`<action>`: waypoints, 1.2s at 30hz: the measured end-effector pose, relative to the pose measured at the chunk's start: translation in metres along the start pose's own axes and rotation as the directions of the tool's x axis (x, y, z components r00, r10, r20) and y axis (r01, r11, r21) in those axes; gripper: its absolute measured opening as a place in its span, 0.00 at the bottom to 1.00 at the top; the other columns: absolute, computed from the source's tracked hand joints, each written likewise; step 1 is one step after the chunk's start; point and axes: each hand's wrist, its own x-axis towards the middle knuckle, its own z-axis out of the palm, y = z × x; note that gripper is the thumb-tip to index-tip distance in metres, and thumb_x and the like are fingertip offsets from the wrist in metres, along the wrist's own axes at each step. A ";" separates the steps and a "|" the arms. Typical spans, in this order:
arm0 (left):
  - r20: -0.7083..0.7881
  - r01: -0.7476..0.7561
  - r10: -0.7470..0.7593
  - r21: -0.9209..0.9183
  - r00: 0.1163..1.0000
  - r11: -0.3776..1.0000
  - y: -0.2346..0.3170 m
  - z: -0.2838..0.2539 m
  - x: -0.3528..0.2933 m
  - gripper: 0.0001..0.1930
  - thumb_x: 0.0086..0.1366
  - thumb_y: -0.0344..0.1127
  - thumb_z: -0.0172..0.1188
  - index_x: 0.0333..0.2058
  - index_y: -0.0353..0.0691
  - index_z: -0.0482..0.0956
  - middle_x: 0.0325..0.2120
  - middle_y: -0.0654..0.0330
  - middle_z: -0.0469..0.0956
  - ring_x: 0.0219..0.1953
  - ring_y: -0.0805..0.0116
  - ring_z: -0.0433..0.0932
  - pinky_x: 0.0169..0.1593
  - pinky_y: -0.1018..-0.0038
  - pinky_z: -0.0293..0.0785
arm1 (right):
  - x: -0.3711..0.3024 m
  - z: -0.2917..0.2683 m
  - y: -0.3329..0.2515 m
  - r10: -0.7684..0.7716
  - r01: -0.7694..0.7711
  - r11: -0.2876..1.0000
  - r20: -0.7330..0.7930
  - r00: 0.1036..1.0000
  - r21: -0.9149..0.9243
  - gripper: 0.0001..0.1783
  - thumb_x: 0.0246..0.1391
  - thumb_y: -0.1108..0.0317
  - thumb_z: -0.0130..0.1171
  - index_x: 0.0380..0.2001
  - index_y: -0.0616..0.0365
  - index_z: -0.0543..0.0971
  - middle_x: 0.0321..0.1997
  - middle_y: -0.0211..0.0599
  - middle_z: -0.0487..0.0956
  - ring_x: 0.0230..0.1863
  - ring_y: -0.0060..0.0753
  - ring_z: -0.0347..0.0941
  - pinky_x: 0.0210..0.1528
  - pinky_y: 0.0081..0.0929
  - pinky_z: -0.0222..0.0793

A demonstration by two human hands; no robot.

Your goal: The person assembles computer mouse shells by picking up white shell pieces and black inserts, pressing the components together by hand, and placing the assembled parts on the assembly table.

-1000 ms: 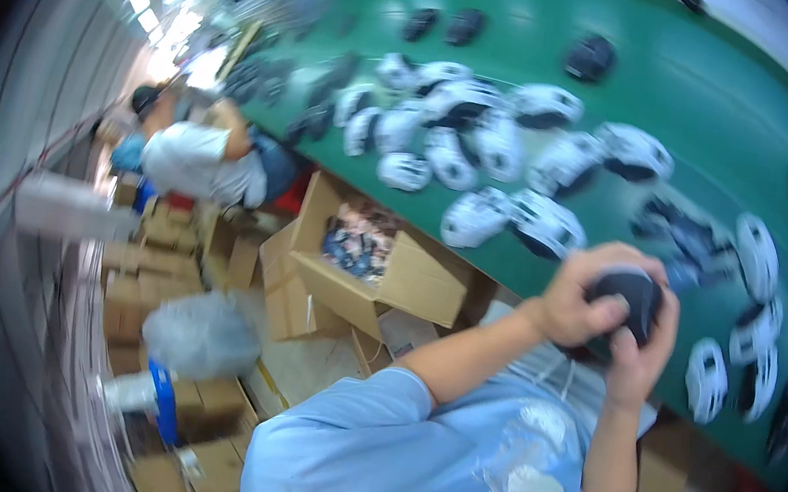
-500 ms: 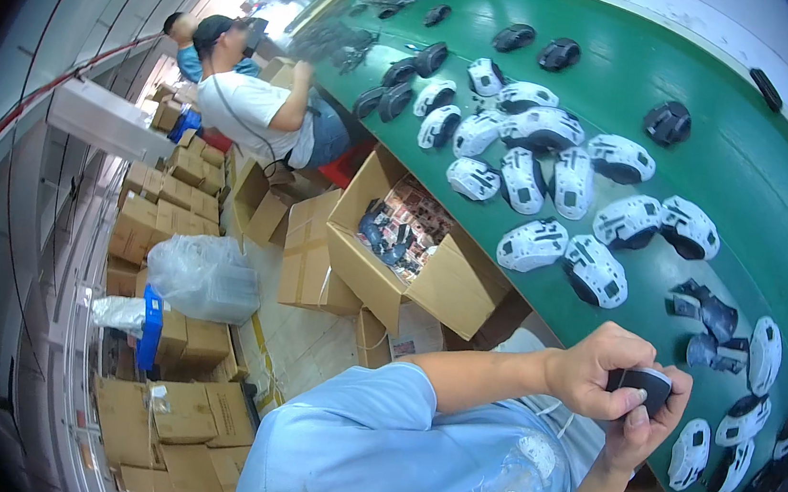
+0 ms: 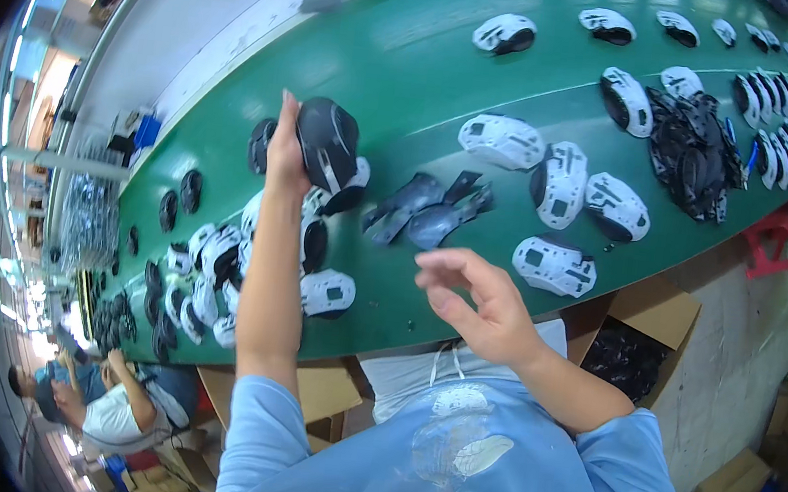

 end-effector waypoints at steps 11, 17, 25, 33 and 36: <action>0.592 -0.453 0.435 0.803 0.678 -0.388 -0.011 0.097 0.143 0.44 0.56 0.71 0.62 0.50 0.29 0.79 0.50 0.38 0.77 0.54 0.41 0.73 0.58 0.53 0.69 | -0.057 -0.066 -0.009 -0.134 0.086 0.986 -0.371 0.919 -0.143 0.11 0.62 0.72 0.58 0.44 0.67 0.79 0.37 0.37 0.76 0.40 0.25 0.72 0.45 0.23 0.67; 0.416 -0.379 0.195 0.904 0.888 -0.199 -0.083 0.209 0.137 0.51 0.49 0.72 0.67 0.59 0.33 0.71 0.59 0.43 0.69 0.64 0.39 0.62 0.65 0.53 0.62 | -0.042 -0.042 -0.011 -0.165 0.119 0.969 -0.214 0.963 -0.215 0.09 0.58 0.74 0.59 0.41 0.66 0.80 0.35 0.40 0.79 0.37 0.28 0.74 0.42 0.25 0.68; 0.790 -0.866 0.401 0.500 0.463 0.015 -0.048 0.163 0.074 0.37 0.47 0.50 0.74 0.51 0.35 0.73 0.44 0.45 0.78 0.46 0.45 0.79 0.51 0.60 0.76 | -0.048 -0.068 -0.010 -0.339 0.153 0.892 -0.405 0.849 -0.426 0.15 0.63 0.61 0.55 0.41 0.64 0.77 0.42 0.38 0.74 0.38 0.26 0.67 0.41 0.24 0.65; 0.944 -0.934 0.130 0.269 0.305 0.235 -0.015 0.105 -0.104 0.39 0.43 0.46 0.79 0.53 0.37 0.74 0.47 0.49 0.79 0.49 0.50 0.80 0.53 0.61 0.76 | 0.027 -0.042 -0.017 -0.208 0.232 0.969 -0.228 0.951 0.084 0.26 0.68 0.63 0.51 0.64 0.65 0.67 0.53 0.29 0.74 0.37 0.10 0.63 0.41 0.10 0.60; 0.557 -0.756 0.565 0.193 0.609 0.625 -0.052 0.096 -0.142 0.43 0.46 0.54 0.78 0.57 0.39 0.70 0.52 0.51 0.78 0.53 0.53 0.78 0.57 0.59 0.75 | 0.010 -0.013 0.004 -0.374 0.401 0.916 -0.379 0.846 -0.009 0.26 0.66 0.63 0.54 0.62 0.64 0.67 0.52 0.30 0.74 0.32 0.09 0.60 0.38 0.13 0.61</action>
